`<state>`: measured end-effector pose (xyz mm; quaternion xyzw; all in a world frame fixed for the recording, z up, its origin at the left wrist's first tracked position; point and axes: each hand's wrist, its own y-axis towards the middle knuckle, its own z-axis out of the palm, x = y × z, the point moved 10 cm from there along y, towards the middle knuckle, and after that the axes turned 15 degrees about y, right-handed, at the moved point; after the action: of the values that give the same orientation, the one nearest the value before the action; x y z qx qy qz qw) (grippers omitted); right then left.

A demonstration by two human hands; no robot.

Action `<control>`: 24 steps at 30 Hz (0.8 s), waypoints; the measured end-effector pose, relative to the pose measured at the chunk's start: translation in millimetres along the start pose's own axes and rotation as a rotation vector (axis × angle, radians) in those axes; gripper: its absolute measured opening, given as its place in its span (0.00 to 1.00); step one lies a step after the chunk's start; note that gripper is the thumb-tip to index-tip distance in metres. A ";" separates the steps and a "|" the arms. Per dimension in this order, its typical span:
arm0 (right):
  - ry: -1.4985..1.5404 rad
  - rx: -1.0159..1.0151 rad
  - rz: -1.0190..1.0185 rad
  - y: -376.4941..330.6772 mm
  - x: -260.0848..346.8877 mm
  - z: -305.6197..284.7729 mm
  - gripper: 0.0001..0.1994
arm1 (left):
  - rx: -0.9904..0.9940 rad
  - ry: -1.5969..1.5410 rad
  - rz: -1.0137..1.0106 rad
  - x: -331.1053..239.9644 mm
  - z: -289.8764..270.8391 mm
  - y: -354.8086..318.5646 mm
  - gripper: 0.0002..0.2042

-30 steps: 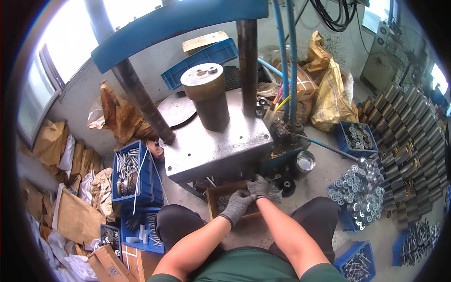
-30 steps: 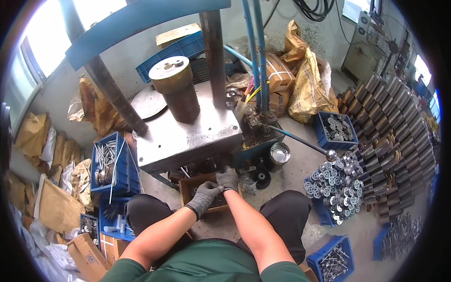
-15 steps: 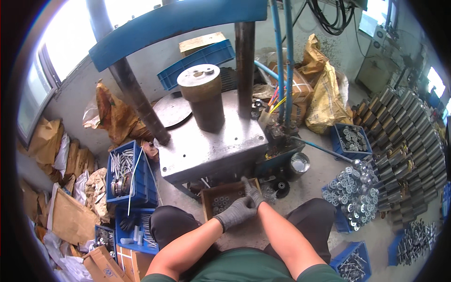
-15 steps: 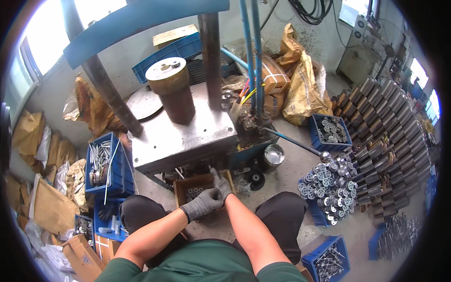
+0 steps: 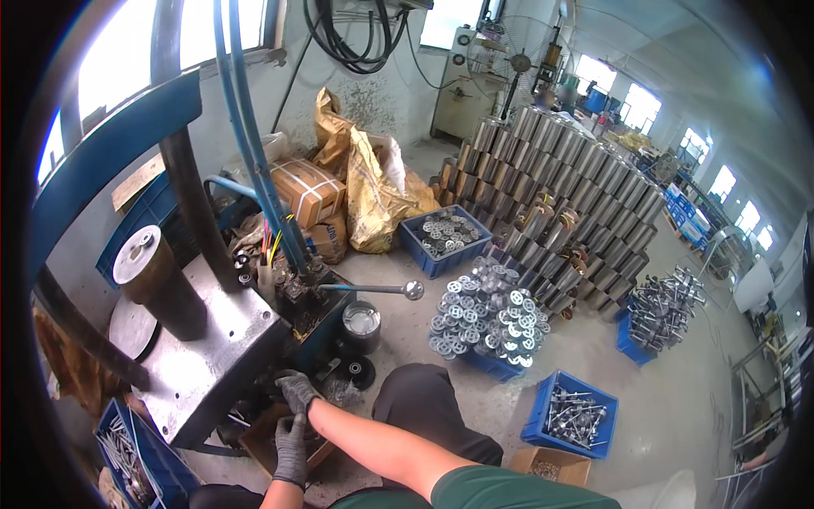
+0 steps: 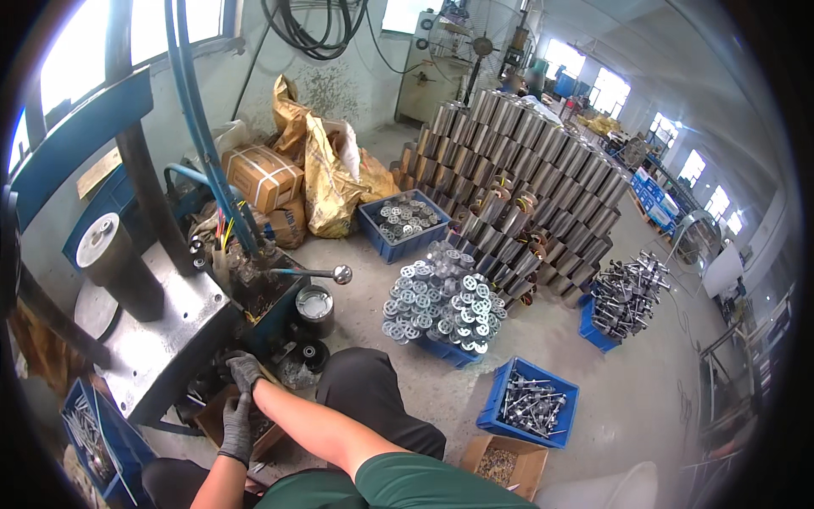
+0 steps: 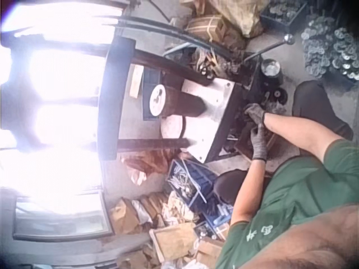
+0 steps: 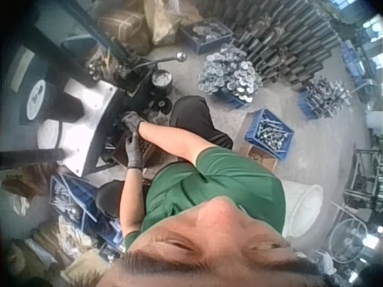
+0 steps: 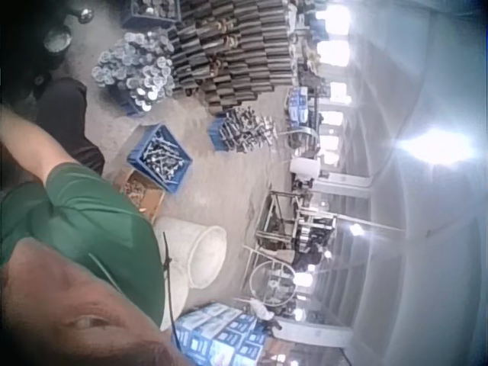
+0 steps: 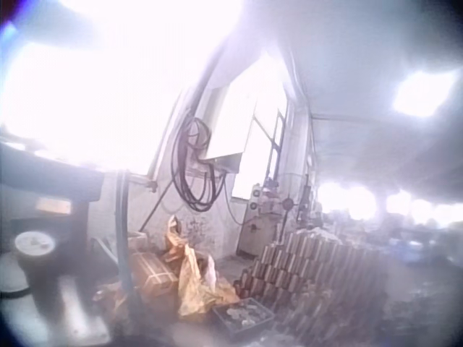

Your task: Use a manual press machine to join metal discs and rods.

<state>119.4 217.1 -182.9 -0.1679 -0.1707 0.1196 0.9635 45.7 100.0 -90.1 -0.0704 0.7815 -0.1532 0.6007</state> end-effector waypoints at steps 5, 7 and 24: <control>0.122 -0.194 -0.269 -19.0 45.4 3.4 0.08 | 0.265 -0.199 -0.116 -6.4 34.1 -6.0 0.26; 0.063 -0.250 -0.364 -14.3 63.4 -2.6 0.08 | 0.283 -0.232 -0.119 0.6 42.7 1.2 0.26; 0.426 -0.209 -0.178 -26.7 59.4 32.6 0.13 | 0.021 0.158 0.329 -41.6 15.8 5.0 0.15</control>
<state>166.2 219.0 -127.1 -0.2722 0.0108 -0.0218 0.9619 72.4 114.5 -57.2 0.0771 0.8256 -0.0662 0.5550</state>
